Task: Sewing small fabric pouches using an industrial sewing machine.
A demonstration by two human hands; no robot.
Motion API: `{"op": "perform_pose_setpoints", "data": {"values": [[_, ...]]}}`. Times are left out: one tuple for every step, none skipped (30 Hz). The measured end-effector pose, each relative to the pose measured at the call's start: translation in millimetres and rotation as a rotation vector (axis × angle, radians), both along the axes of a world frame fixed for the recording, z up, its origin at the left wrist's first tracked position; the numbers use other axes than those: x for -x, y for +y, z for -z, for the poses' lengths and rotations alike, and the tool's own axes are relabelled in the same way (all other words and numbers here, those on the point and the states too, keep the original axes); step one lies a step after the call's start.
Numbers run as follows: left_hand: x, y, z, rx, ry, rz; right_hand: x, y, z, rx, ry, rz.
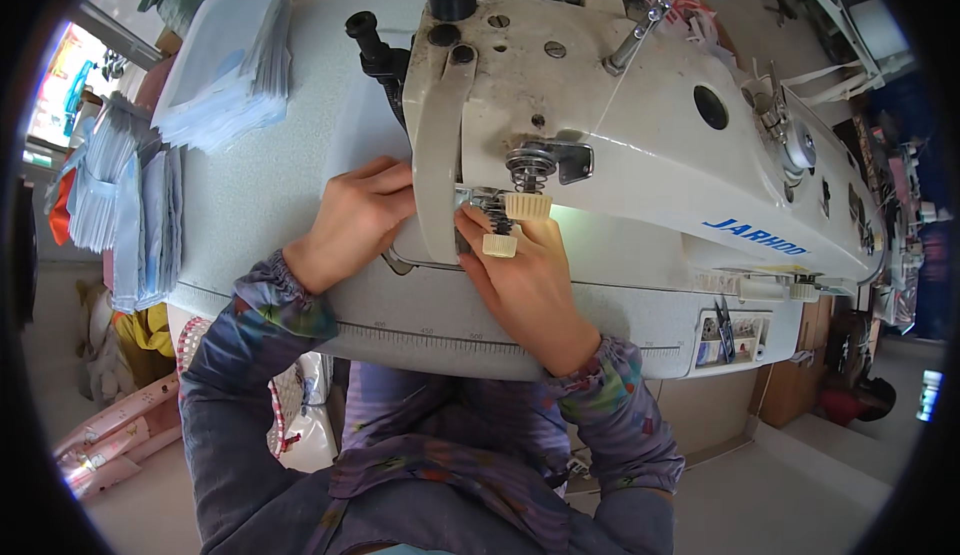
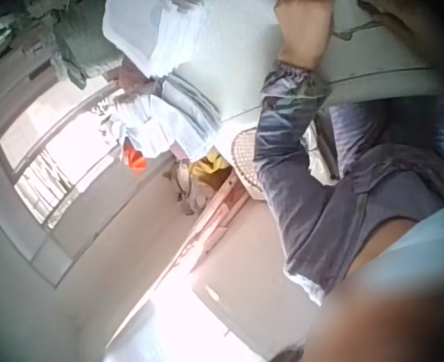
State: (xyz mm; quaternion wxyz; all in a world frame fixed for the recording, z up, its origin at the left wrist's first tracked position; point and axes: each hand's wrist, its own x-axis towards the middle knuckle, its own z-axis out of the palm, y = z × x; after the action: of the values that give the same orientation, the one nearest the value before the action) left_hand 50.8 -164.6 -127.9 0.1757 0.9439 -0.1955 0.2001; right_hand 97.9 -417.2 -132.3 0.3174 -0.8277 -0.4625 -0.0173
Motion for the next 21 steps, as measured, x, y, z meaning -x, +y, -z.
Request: {"op": "perform_pose_setpoints", "data": {"values": [[-0.3, 0.2, 0.2, -0.004, -0.015, -0.003, -0.1, 0.2, 0.2, -0.003, -0.008, 0.0], [-1.1, 0.0, 1.1, -0.005, -0.031, -0.002, 0.0, -0.1, 0.5, -0.004, -0.015, 0.004], [-1.9, -0.1, 0.4, -0.004, -0.03, 0.0, -0.1, -0.4, 1.3, -0.003, -0.015, 0.006], [-2.9, -0.1, -2.1, 0.028, 0.006, 0.013, -0.3, -0.7, 2.4, -0.008, -0.018, 0.006], [-4.3, -0.3, -5.8, 0.06, 0.042, 0.027, -0.7, -1.4, 3.3, -0.014, -0.022, 0.006], [-8.0, 2.3, -12.1, 0.062, 0.042, 0.031, -1.2, -2.0, 4.0, -0.011, -0.021, 0.01], [-14.7, 7.6, -19.9, 0.083, 0.166, 0.067, -1.8, -2.7, 4.6, -0.008, -0.022, 0.013], [-21.1, 13.9, -24.2, 0.101, 0.291, 0.098, -1.6, -1.4, 5.3, -0.01, -0.021, 0.011], [-28.9, 19.2, -22.1, 0.099, 0.292, 0.093, -0.4, 0.3, 4.9, -0.012, -0.019, 0.007], [-38.9, 24.7, -15.8, 0.112, 0.234, 0.081, 0.9, 2.1, 4.2, -0.009, -0.017, 0.007], [-47.8, 29.8, -9.0, 0.122, 0.176, 0.065, 1.6, 3.4, 3.2, -0.008, -0.015, 0.004], [-56.2, 31.3, -3.0, 0.133, 0.155, 0.113, 1.2, 3.1, 3.2, -0.009, -0.015, 0.003], [-55.0, 34.1, 2.4, 0.131, 0.155, 0.111, 0.9, 2.7, 3.6, -0.032, -0.005, -0.002], [-53.4, 33.0, 1.5, 0.026, 0.098, 0.105, 1.2, 1.1, 4.5, -0.053, 0.008, 0.0], [-50.6, 32.1, 0.2, -0.08, 0.041, 0.098, 1.5, -0.4, 5.7, -0.055, 0.011, 0.003], [-41.0, 29.3, -1.0, -0.083, 0.044, 0.1, 1.5, -2.1, 6.9, -0.063, 0.012, 0.027], [-26.7, 18.2, -3.2, -0.119, 0.08, -0.024, 1.2, -7.1, 9.2, -0.063, 0.013, 0.064], [-10.9, 7.9, -6.7, -0.16, 0.114, -0.151, -0.2, -10.5, 10.6, -0.062, 0.014, 0.075], [9.2, -6.6, -13.1, -0.167, 0.116, -0.146, -0.7, -11.1, 10.9, -0.083, 0.008, 0.073], [31.1, -26.1, -19.9, -0.224, 0.233, -0.269, 0.4, -10.3, 10.6, -0.103, 0.003, 0.072], [46.2, -37.2, -26.3, -0.286, 0.35, -0.401, 2.5, -6.2, 7.3, -0.114, 0.007, 0.07]]}}
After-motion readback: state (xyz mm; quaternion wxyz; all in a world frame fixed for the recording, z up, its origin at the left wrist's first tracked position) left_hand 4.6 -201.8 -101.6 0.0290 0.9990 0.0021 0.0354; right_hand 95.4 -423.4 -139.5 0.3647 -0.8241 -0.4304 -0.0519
